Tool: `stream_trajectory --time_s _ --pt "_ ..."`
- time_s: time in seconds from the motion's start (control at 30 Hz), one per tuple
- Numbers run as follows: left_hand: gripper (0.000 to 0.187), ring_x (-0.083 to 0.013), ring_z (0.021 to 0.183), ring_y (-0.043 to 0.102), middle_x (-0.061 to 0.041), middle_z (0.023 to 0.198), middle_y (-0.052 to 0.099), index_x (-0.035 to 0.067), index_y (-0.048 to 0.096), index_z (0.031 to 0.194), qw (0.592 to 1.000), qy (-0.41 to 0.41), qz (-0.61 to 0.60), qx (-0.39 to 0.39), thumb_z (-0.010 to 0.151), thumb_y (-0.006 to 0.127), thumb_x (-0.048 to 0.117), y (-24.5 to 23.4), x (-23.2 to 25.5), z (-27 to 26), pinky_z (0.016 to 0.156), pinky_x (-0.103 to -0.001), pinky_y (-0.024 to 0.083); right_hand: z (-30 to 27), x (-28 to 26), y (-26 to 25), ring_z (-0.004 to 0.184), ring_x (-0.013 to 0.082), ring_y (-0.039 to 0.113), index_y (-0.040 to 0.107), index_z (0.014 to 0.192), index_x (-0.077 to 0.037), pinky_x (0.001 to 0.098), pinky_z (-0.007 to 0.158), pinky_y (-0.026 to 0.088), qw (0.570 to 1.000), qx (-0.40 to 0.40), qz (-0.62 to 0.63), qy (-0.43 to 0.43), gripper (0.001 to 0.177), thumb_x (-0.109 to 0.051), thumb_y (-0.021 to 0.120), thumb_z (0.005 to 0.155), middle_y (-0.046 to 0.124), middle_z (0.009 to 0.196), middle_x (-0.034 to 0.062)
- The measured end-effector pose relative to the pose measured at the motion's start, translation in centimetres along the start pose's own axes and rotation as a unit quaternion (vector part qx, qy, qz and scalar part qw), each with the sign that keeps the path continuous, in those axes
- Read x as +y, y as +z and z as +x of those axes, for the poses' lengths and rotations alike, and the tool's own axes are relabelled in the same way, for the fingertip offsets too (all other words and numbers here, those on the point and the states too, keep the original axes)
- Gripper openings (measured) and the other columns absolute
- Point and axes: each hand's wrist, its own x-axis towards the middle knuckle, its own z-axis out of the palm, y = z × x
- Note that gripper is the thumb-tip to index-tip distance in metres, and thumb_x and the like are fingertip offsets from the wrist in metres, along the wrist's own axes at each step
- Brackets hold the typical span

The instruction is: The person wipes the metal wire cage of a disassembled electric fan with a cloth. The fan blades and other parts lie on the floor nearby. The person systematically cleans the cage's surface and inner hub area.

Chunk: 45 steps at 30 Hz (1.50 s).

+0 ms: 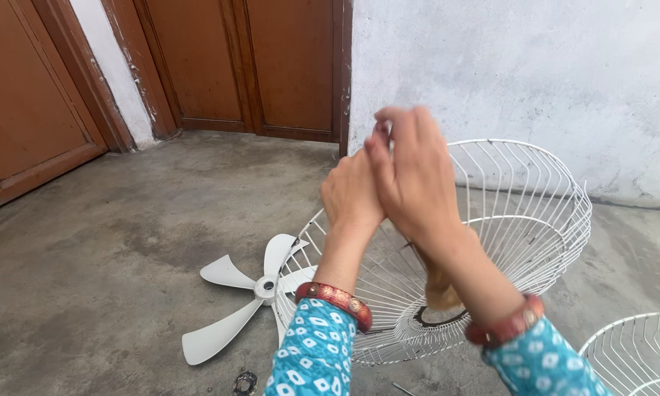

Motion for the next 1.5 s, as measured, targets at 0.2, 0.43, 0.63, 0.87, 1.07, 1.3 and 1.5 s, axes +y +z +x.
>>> stream_trajectory --time_s 0.2,0.43,0.63,0.87,1.07,1.3,1.5 --pt "0.067 -0.0437 0.089 0.071 -0.021 0.085 0.074 0.012 0.077 0.083 0.990 -0.124 0.024 -0.056 0.101 0.031 0.056 -1.9 -2.2 0.3 0.081 -0.054 0.054 -11.1 0.7 1.2 0.145 0.0353 0.037 0.042 0.153 -0.002 0.0507 0.122 0.026 0.983 -0.059 -0.144 -0.101 0.066 -0.044 0.048 0.103 0.044 0.153 0.0168" --pt "0.067 -0.0428 0.092 0.070 -0.017 0.087 0.075 0.013 0.076 0.083 0.989 -0.135 0.024 -0.063 0.101 0.029 0.057 -3.1 -3.6 0.1 0.081 -0.054 0.053 -18.7 3.8 3.3 0.144 0.0329 0.039 0.048 0.149 -0.007 0.0498 0.125 0.024 0.986 -0.044 -0.122 -0.105 0.055 -0.035 0.052 0.103 0.046 0.151 0.0160" --pt "0.068 -0.0433 0.091 0.070 -0.017 0.086 0.076 0.012 0.075 0.083 0.989 -0.128 0.023 -0.070 0.102 0.028 0.057 -3.1 -4.2 0.0 0.081 -0.055 0.053 -11.7 1.8 3.9 0.101 0.0214 0.049 0.063 0.116 -0.016 0.0435 0.096 0.027 0.986 0.105 -0.117 -0.060 0.015 -0.023 0.060 0.103 0.055 0.106 0.0029" --pt "0.069 -0.0411 0.087 0.071 -0.015 0.079 0.074 0.013 0.076 0.084 0.992 -0.098 0.010 -0.082 0.101 0.029 0.060 -3.1 -4.7 0.2 0.078 -0.054 0.053 -0.1 -1.8 2.8 0.091 0.0196 0.053 0.061 0.106 -0.014 0.0420 0.088 0.028 0.987 0.083 -0.134 0.024 0.003 -0.017 0.059 0.106 0.060 0.098 0.0003" --pt "0.073 -0.0352 0.080 0.072 -0.011 0.070 0.073 0.012 0.075 0.075 0.991 -0.085 -0.020 -0.099 0.098 0.031 0.065 -3.7 -5.7 0.1 0.072 -0.048 0.053 0.9 -0.9 1.5 0.088 0.0191 0.054 0.062 0.110 -0.014 0.0412 0.086 0.029 0.988 0.065 -0.138 -0.019 0.007 -0.020 0.064 0.108 0.063 0.099 -0.0012" --pt "0.075 -0.0313 0.075 0.072 -0.008 0.066 0.073 0.011 0.072 0.069 0.986 -0.104 -0.036 -0.128 0.097 0.032 0.068 -3.9 -6.6 0.2 0.070 -0.044 0.051 -13.0 3.2 0.8 0.073 0.0144 0.054 0.053 0.085 -0.016 0.0382 0.080 0.035 0.970 0.047 -0.173 -0.161 0.033 -0.038 0.075 0.094 0.061 0.086 -0.0001" --pt "0.071 -0.0292 0.078 0.073 -0.007 0.071 0.075 0.010 0.071 0.070 0.986 -0.105 -0.077 -0.103 0.096 0.037 0.066 -4.5 -7.6 0.1 0.074 -0.042 0.051 -18.7 5.0 0.5 0.070 0.0121 0.049 0.056 0.086 -0.020 0.0358 0.081 0.033 0.975 -0.007 -0.141 -0.169 0.027 -0.040 0.070 0.096 0.057 0.079 -0.0054"
